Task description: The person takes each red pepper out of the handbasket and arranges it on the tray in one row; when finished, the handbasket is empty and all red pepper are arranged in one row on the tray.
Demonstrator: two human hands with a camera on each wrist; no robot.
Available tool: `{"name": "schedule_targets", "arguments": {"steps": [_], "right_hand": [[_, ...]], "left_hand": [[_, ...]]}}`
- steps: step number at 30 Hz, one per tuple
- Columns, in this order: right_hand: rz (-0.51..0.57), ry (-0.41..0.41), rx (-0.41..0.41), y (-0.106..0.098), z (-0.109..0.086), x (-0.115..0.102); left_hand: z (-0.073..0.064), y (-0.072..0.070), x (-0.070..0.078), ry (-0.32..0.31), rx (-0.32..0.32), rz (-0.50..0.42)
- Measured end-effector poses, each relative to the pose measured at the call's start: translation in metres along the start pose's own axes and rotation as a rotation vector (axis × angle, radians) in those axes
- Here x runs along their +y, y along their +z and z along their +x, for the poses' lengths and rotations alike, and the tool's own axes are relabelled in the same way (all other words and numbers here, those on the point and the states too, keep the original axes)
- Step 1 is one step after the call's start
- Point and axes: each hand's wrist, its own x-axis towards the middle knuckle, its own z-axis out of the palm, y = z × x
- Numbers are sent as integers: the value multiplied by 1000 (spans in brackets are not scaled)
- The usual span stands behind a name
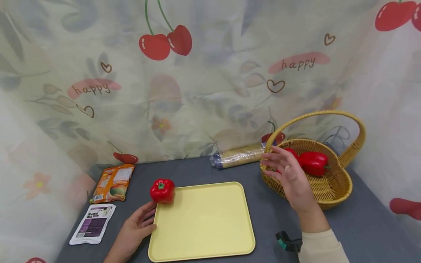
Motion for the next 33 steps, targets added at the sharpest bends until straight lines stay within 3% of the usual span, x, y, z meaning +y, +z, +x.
{"name": "schedule_targets", "arguments": {"steps": [13, 22, 26, 33], "right_hand": [[-10, 2, 215, -44, -17, -14], [-152, 144, 427, -65, -30, -9], [-243, 253, 415, -71, -32, -5], [-576, 491, 288, -73, -29, -4]], "left_hand": [[0, 0, 0, 9, -4, 1], [0, 0, 1, 0, 0, 6], [0, 0, 1, 2, 0, 11], [0, 0, 0, 0, -2, 9]]}}
